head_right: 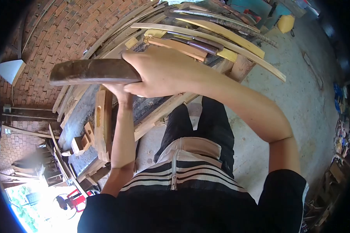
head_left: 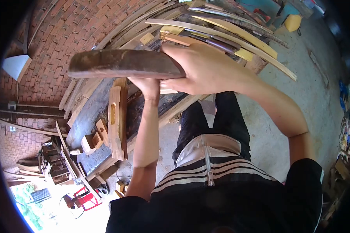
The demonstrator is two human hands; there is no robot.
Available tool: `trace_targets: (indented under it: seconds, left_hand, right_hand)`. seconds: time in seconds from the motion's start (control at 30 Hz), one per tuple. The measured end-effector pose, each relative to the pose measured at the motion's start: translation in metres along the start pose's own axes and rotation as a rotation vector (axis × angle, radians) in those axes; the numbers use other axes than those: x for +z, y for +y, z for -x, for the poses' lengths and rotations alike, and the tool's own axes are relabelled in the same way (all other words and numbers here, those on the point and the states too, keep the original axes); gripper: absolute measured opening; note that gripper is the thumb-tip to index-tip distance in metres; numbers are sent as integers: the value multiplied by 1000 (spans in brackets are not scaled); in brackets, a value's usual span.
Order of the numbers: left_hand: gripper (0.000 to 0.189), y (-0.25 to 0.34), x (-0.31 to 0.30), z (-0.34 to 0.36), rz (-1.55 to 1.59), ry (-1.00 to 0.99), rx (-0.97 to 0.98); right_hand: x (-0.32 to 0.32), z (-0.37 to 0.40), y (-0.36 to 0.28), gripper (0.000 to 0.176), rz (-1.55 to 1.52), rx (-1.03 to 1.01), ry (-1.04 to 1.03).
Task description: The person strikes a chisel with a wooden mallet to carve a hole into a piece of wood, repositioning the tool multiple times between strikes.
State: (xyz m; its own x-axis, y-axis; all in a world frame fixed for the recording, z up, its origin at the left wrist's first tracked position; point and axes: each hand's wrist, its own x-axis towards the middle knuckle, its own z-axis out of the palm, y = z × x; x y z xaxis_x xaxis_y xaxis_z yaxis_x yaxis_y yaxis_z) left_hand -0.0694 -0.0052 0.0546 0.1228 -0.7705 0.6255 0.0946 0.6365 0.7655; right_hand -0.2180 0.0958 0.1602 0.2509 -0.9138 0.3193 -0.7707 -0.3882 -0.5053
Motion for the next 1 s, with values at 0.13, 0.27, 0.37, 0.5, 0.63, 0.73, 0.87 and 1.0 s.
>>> trace_targets:
  seconds: [0.13, 0.27, 0.37, 0.5, 0.63, 0.73, 0.87, 1.0]
  left_hand:
    - [12, 15, -2, -3, 15, 71, -149]
    - [25, 9, -17, 5, 84, 1, -186]
    - [26, 23, -22, 23, 203, -9, -108]
    - [25, 23, -55, 52, 161, 39, -76]
    - [25, 27, -77, 77, 209, 197, -186]
    - [25, 28, -78, 71, 249, 335, -250]
    - [27, 20, -81, 39, 340, 371, -287]
    - [36, 29, -65, 6, 299, 265, -223]
  right_hand:
    - [17, -7, 13, 53, -615, 224, -5]
    - [73, -4, 69, 61, -475, 530, -87]
    - [111, 16, 94, 58, -356, 651, -231]
    - [151, 38, 107, 54, -120, 562, -219]
    - [150, 40, 105, 51, 58, 516, -187]
    - [149, 39, 101, 50, 55, 517, -172]
    - [154, 42, 102, 48, 25, 513, -144]
    - [152, 41, 102, 48, 40, 515, -136]
